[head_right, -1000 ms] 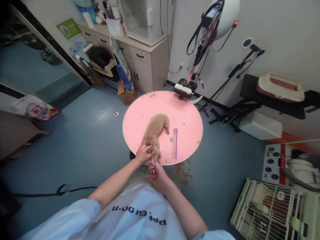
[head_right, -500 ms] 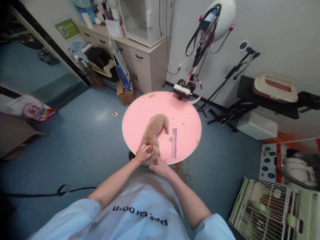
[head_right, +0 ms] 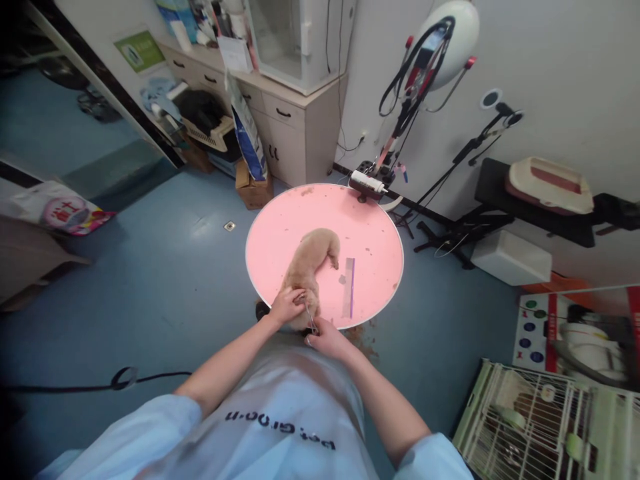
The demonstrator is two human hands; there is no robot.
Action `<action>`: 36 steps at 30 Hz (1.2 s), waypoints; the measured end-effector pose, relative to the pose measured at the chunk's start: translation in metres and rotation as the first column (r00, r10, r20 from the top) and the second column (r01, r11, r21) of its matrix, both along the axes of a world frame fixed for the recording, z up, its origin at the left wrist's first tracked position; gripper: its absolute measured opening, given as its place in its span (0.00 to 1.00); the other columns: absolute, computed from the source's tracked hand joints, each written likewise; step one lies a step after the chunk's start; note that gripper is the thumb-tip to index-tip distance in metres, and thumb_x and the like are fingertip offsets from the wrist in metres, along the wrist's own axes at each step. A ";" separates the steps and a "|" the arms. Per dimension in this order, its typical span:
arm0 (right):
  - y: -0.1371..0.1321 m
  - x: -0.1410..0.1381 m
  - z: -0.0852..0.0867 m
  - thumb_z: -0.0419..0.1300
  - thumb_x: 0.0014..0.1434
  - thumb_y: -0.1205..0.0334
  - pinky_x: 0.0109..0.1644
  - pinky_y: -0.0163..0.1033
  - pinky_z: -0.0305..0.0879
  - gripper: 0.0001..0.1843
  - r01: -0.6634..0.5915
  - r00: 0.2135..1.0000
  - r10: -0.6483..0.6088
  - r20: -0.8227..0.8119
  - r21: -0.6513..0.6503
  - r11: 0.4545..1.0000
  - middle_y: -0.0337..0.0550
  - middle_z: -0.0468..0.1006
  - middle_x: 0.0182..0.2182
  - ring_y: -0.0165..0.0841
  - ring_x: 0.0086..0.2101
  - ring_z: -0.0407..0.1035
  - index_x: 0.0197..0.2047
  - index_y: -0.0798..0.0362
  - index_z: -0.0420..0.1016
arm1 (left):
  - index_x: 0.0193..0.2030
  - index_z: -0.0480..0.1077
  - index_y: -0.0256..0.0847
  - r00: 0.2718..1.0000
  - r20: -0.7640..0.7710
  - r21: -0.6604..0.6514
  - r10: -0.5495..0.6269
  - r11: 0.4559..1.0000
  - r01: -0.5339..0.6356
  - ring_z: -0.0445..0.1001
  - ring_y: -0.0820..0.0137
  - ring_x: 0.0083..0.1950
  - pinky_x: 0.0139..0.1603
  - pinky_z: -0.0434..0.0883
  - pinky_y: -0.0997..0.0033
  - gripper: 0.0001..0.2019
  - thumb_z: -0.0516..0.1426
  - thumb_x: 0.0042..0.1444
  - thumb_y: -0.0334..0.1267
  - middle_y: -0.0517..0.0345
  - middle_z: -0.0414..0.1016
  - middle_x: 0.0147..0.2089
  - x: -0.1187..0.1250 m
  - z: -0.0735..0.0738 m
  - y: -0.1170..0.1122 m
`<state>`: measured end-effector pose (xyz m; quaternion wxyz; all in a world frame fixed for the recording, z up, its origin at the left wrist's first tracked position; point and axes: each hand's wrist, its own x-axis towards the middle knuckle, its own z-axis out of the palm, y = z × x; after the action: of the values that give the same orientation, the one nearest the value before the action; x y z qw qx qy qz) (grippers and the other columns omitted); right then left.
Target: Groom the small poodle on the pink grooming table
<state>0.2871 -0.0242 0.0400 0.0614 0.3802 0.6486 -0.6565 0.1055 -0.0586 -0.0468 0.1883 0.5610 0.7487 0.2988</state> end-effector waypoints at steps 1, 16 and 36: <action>0.001 -0.001 -0.001 0.57 0.46 0.65 0.27 0.32 0.50 0.13 0.017 1.000 -0.017 0.010 -0.005 1.000 0.32 0.65 0.22 0.26 0.23 0.56 0.39 0.55 0.67 | 0.48 0.73 0.42 1.000 -0.005 0.009 -0.009 1.000 0.009 0.74 0.70 0.40 0.44 0.71 0.73 0.20 0.61 0.50 0.47 0.54 0.74 0.41 0.000 -0.001 0.000; -0.002 -0.007 0.003 0.54 0.44 0.69 0.23 0.31 0.44 0.11 0.039 0.997 -0.046 -0.061 -0.110 0.993 0.29 0.61 0.18 0.23 0.19 0.52 0.34 0.54 0.66 | 0.47 0.74 0.42 1.000 -0.009 0.030 -0.015 0.999 0.015 0.74 0.70 0.39 0.43 0.72 0.72 0.19 0.61 0.49 0.46 0.54 0.74 0.39 -0.001 0.007 -0.004; 0.000 -0.022 -0.001 0.55 0.44 0.68 0.26 0.32 0.50 0.10 0.083 0.997 -0.082 0.016 -0.058 0.995 0.31 0.64 0.20 0.25 0.21 0.56 0.34 0.55 0.66 | 0.47 0.73 0.41 0.997 -0.074 0.022 -0.026 0.999 0.028 0.74 0.69 0.41 0.44 0.72 0.72 0.18 0.60 0.50 0.43 0.53 0.74 0.41 0.002 0.013 -0.005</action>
<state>0.2652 -0.0244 0.0387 0.0498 0.4091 0.6124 -0.6746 0.1073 -0.0640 -0.0335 0.1583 0.5837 0.7441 0.2838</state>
